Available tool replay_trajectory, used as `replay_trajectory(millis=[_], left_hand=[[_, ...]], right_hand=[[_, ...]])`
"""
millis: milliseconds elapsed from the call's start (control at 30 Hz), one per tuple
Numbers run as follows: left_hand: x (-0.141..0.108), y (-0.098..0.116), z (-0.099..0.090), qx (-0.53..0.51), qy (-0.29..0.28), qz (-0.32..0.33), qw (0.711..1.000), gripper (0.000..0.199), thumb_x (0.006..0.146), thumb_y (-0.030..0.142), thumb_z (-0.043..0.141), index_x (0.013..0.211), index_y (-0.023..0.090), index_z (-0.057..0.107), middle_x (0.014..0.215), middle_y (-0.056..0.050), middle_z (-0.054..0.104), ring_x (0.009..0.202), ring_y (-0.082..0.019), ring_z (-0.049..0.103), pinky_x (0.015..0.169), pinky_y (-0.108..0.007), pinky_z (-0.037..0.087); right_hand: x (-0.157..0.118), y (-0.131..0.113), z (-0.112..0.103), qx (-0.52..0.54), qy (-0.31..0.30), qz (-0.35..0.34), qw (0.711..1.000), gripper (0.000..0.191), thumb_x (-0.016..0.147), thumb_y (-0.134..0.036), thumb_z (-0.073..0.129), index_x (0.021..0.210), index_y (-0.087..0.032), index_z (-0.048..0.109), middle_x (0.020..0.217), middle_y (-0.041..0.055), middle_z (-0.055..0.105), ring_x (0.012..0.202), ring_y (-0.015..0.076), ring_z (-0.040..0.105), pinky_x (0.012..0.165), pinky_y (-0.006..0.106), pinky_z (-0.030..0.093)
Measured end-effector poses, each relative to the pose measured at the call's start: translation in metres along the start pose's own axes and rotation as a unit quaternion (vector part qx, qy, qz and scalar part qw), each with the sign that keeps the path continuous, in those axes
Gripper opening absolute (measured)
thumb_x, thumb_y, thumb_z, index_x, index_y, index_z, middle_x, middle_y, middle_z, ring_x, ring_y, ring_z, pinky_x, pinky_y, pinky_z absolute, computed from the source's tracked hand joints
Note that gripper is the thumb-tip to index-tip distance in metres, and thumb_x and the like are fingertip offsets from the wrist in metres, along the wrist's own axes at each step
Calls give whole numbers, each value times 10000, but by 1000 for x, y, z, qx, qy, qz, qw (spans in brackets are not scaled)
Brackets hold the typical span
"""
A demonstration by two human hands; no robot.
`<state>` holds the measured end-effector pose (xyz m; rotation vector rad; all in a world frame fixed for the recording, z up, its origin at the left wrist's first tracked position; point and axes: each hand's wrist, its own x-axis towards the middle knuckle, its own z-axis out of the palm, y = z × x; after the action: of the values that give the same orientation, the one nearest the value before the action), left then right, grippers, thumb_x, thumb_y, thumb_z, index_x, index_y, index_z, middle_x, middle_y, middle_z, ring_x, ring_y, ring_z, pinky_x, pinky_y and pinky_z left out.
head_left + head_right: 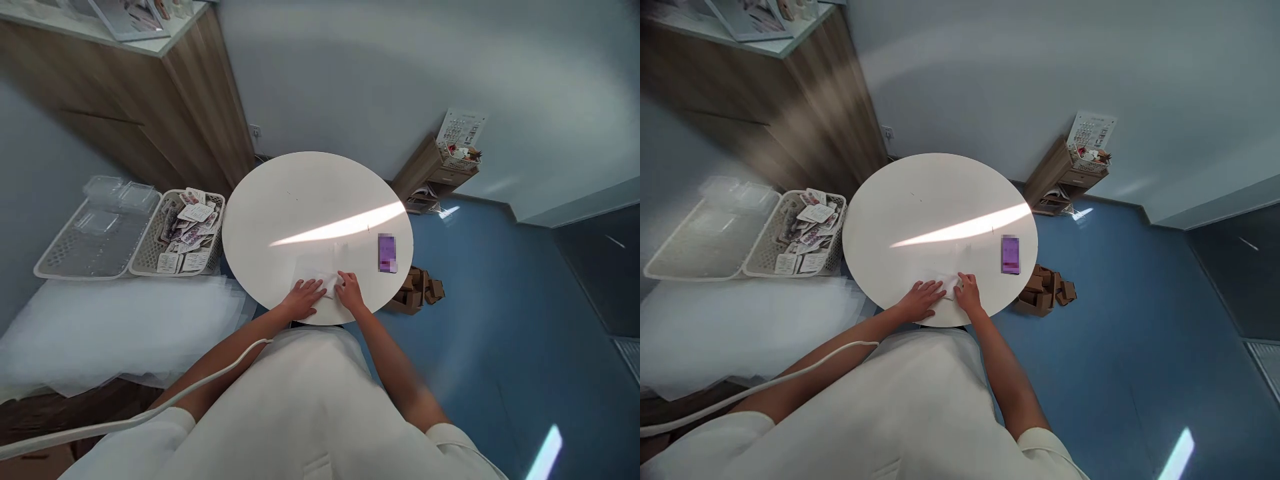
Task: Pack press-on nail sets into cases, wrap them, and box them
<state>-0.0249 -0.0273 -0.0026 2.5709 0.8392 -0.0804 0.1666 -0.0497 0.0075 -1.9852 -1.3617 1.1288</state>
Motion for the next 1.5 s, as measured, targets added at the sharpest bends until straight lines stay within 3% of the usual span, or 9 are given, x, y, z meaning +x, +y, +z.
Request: replay_trajectory(millis=[100, 267, 433, 600, 733, 867, 1100, 1300, 1500], left_hand=[[-2, 0, 0, 1, -8, -4, 1000, 693, 690, 294, 602, 1316, 295, 305, 1447, -76, 203, 1301, -296, 204, 1002, -464, 182], [-14, -4, 6, -29, 37, -97, 994, 665, 687, 343, 596, 1293, 300, 323, 1454, -86, 162, 1308, -316, 156, 991, -483, 188], [-29, -10, 23, -171, 104, -405, 892, 721, 706, 458, 522, 1297, 165, 229, 1327, -202, 300, 1235, -365, 278, 892, -505, 326], [-27, -10, 32, -293, 136, -430, 843, 768, 675, 448, 560, 1260, 102, 202, 1281, -242, 308, 1207, -333, 340, 903, -465, 362], [-26, -12, 27, -397, 176, -465, 772, 754, 674, 406, 580, 1258, 115, 202, 1225, -218, 405, 1096, -283, 470, 829, -413, 429], [-26, -17, 17, -466, 159, -469, 733, 622, 612, 347, 649, 1137, 122, 401, 1081, -167, 543, 943, -252, 556, 745, -358, 456], [-15, -12, 2, -478, 164, -379, 775, 161, 643, 315, 564, 687, 163, 537, 715, -22, 590, 670, -144, 548, 606, -257, 419], [6, 6, -4, -374, 141, -274, 875, 110, 677, 283, 534, 700, 176, 547, 668, 2, 584, 620, -131, 524, 591, -249, 406], [22, 22, 3, -276, 98, -219, 931, 174, 734, 174, 441, 825, 169, 589, 817, -48, 620, 752, -172, 566, 689, -286, 432]], right_hand=[[-6, 0, 9, -182, -36, -95, 978, 599, 741, -180, 507, 1312, -185, 325, 1350, 124, 294, 1215, 222, 349, 974, 354, 334], [-9, 0, 22, -247, -60, -109, 961, 623, 782, -143, 444, 1359, -203, 219, 1428, 116, 198, 1288, 265, 240, 970, 391, 325], [-11, -1, 27, -245, -44, -105, 963, 625, 779, -125, 417, 1365, -176, 205, 1431, 131, 197, 1280, 288, 253, 962, 404, 323], [-16, -2, 31, -239, -54, -123, 962, 623, 773, -126, 405, 1363, -147, 210, 1424, 147, 202, 1266, 284, 274, 949, 401, 339], [-21, -2, 35, -243, -65, -133, 959, 617, 770, -150, 413, 1357, -130, 224, 1419, 153, 208, 1251, 277, 294, 944, 387, 346], [-23, -3, 36, -250, -72, -120, 958, 623, 773, -167, 413, 1362, -138, 213, 1419, 141, 206, 1243, 265, 294, 938, 377, 345], [-27, -10, 35, -273, -49, -69, 958, 601, 773, -181, 448, 1345, -194, 265, 1361, 125, 247, 1161, 257, 339, 903, 354, 350], [-19, -9, 38, -231, -68, -48, 969, 622, 746, -146, 487, 1333, -205, 289, 1120, 107, 429, 1017, 206, 446, 846, 301, 385], [-12, 3, 33, -85, -63, -50, 993, 613, 684, -146, 508, 1281, -174, 372, 1047, 76, 496, 896, 159, 499, 826, 291, 407]])
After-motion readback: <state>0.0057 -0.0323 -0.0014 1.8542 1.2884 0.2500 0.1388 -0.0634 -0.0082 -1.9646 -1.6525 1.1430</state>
